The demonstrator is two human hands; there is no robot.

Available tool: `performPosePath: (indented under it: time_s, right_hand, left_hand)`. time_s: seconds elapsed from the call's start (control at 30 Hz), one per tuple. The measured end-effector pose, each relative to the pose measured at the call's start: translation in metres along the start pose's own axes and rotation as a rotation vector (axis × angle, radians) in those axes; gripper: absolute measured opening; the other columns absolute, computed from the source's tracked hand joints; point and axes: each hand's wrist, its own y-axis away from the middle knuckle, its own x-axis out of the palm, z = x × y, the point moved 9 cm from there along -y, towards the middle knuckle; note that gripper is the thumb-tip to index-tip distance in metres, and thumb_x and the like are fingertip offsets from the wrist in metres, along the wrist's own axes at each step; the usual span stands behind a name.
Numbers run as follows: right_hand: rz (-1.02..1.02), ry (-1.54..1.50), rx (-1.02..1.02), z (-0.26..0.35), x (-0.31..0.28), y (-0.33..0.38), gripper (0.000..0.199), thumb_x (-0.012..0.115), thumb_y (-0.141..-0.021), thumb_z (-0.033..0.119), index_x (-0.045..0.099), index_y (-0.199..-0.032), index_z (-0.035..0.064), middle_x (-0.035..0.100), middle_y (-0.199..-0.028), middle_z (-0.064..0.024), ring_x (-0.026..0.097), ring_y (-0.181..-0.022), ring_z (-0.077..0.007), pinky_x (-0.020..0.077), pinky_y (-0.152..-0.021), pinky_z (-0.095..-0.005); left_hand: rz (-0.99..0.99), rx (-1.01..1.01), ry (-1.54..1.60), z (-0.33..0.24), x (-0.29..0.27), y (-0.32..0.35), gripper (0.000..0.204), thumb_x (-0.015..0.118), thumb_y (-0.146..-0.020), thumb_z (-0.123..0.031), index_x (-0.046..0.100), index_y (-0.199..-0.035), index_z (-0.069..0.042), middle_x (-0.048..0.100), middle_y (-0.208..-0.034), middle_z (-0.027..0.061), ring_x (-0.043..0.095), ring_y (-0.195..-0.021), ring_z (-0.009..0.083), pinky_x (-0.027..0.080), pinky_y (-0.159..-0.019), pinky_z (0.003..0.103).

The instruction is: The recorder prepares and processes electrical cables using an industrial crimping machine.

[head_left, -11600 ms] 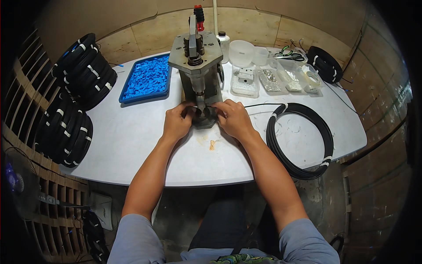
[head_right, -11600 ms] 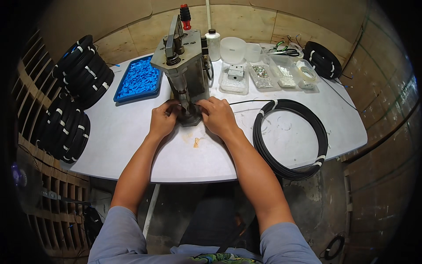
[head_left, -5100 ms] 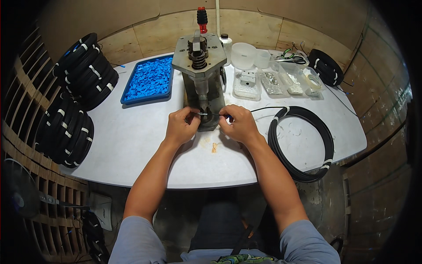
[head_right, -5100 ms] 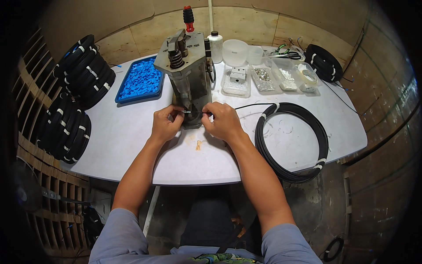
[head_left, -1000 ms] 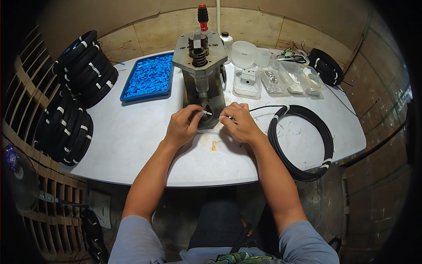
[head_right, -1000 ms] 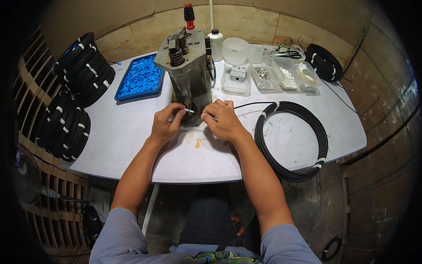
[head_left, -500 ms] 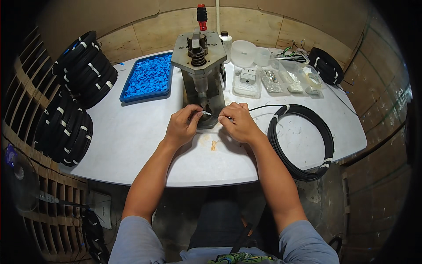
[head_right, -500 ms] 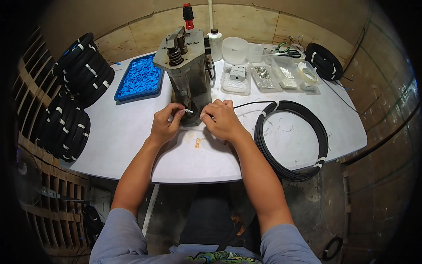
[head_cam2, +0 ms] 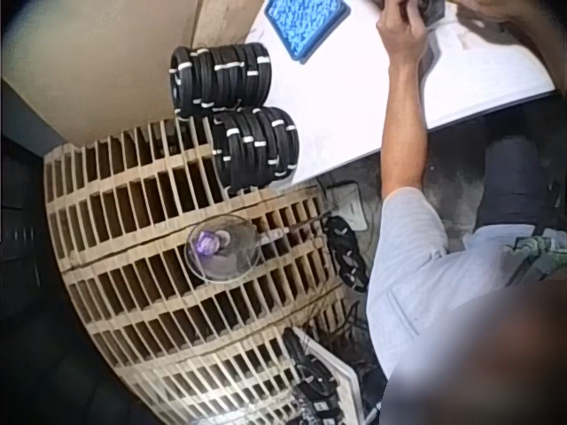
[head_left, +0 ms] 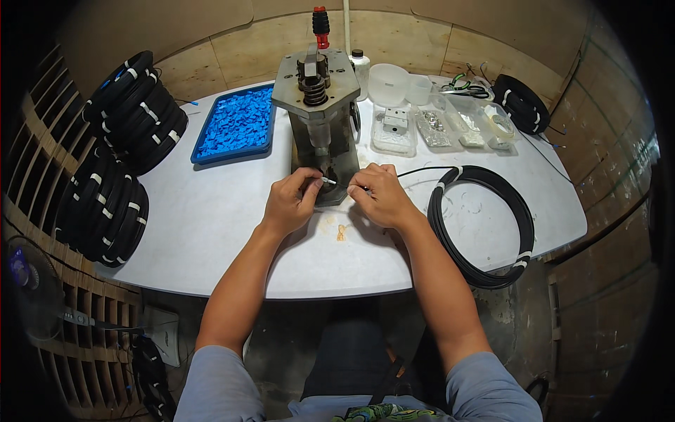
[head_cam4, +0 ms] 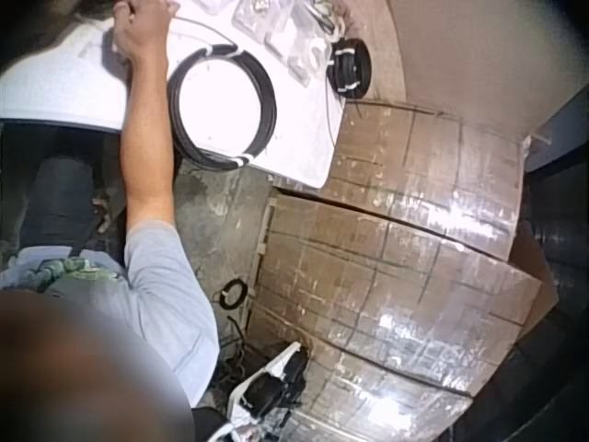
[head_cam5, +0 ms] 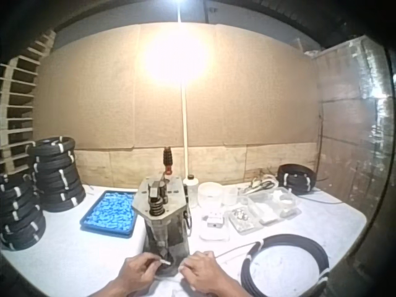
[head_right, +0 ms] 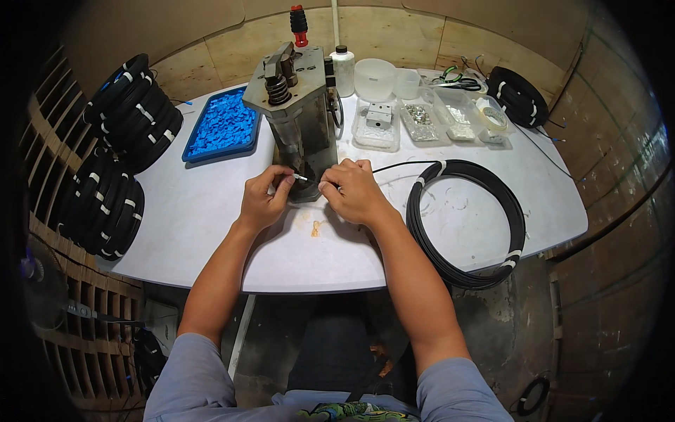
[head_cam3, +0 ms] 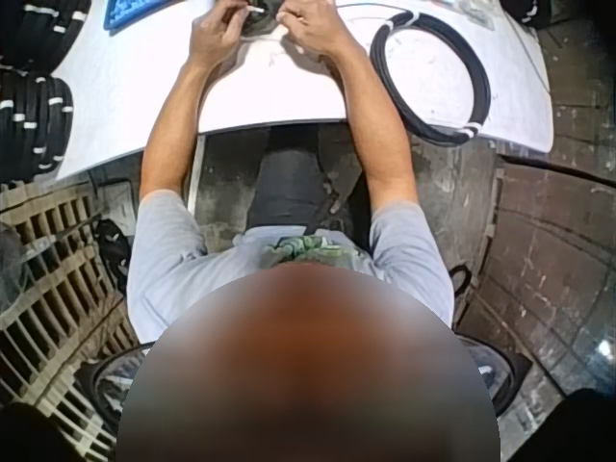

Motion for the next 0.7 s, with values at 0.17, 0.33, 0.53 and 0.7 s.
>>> performPosePath:
  time_s: [0.17,0.33,0.53,0.7]
  right_hand:
    - [-0.014,0.007,-0.013,0.0010,0.0005,-0.0001,0.018,0.059,-0.086,0.024,0.067,-0.082,0.0077,0.064,-0.079,-0.0074,0.056,-0.087,-0.0243,0.0328,-0.090,-0.0388]
    - [-0.032,0.022,-0.012,0.0016,0.0002,0.0001,0.016,0.062,-0.084,0.023,0.068,-0.081,0.0083,0.065,-0.078,-0.0055,0.057,-0.086,-0.0234,0.0335,-0.088,-0.0384]
    - [-0.081,0.045,-0.029,0.0029,-0.0025,-0.0006,0.013,0.066,-0.082,0.022,0.069,-0.080,0.0093,0.067,-0.080,-0.0048,0.058,-0.086,-0.0243,0.0356,-0.087,-0.0387]
    - [-0.132,0.064,-0.049,0.0051,-0.0053,-0.0007,0.009,0.070,-0.079,0.019,0.069,-0.080,0.0101,0.066,-0.078,-0.0031,0.058,-0.085,-0.0231,0.0368,-0.084,-0.0374]
  left_hand:
    - [-0.013,0.018,0.005,-0.0026,-0.0029,-0.0004,0.010,0.066,-0.089,-0.007,0.064,-0.097,-0.001,0.066,-0.072,0.0122,0.060,-0.053,0.0173,0.046,-0.051,0.029]
    - [0.039,-0.038,-0.021,0.0011,0.0000,-0.0005,0.014,0.069,-0.088,-0.012,0.064,-0.093,0.001,0.065,-0.070,0.0118,0.062,-0.057,0.0168,0.048,-0.052,0.029]
    - [-0.007,0.018,0.009,-0.0049,-0.0027,-0.0012,0.014,0.068,-0.087,-0.011,0.065,-0.087,0.002,0.066,-0.074,0.0130,0.065,-0.061,0.0182,0.051,-0.056,0.028]
    - [0.011,-0.006,0.004,0.0018,-0.0025,0.0003,0.012,0.067,-0.084,-0.009,0.065,-0.087,0.002,0.066,-0.074,0.0129,0.065,-0.060,0.0186,0.051,-0.056,0.028]
